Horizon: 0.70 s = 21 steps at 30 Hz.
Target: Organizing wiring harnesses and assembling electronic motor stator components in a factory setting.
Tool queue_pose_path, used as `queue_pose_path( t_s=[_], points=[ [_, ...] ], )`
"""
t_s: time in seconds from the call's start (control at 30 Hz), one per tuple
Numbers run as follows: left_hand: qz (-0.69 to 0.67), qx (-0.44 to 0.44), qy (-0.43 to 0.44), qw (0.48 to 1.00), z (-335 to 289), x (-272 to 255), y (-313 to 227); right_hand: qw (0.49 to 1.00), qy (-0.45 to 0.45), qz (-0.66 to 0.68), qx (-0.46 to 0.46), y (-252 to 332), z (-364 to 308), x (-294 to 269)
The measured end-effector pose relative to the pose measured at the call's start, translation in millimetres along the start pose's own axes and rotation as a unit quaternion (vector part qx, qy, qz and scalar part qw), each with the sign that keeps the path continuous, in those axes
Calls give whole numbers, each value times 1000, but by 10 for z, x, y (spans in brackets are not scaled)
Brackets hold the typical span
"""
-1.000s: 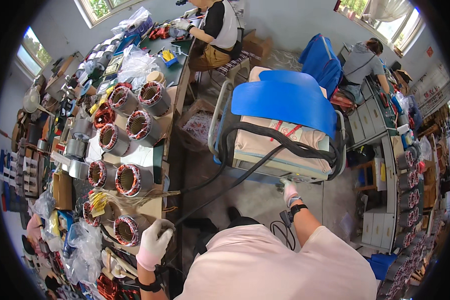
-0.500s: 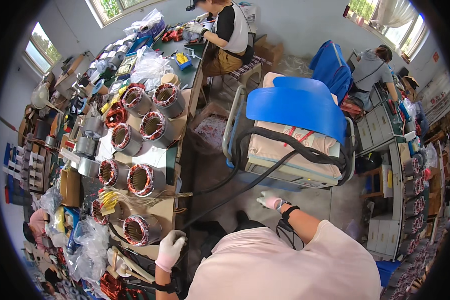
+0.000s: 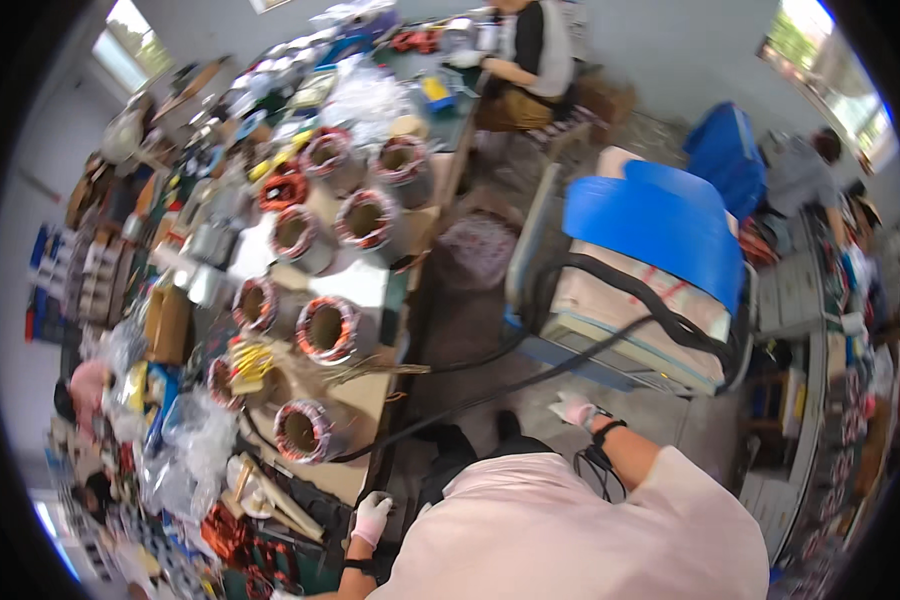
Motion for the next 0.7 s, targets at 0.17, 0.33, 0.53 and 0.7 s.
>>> queue_pose_path(
  t_s=[0.17, 0.33, 0.53, 0.7],
  points=[
    [20, -52, -133, 990, 189, -344, 781, 971, 140, 159, 113, 553, 0, -319],
    [60, -93, -271, 956, 193, -699, 930, 970, 190, 147, 33, 1620, 22, -683],
    [43, -80, -392, 915, 375, -1167, 793, 942, 243, 212, -95, 3242, 234, -1092],
    [17, -90, -432, 897, 636, -1621, 593, 931, -3, 66, -360, 5037, 675, -1612]
  ],
)
Point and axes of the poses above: each hand's wrist, its own z-axis towards the middle knuckle, its own x-axis out of the palm, y = z × x, the point moved 8 cm from there along z, towards the middle knuckle, and after that the axes turned 6 degrees about z, right-handed, at the moved point
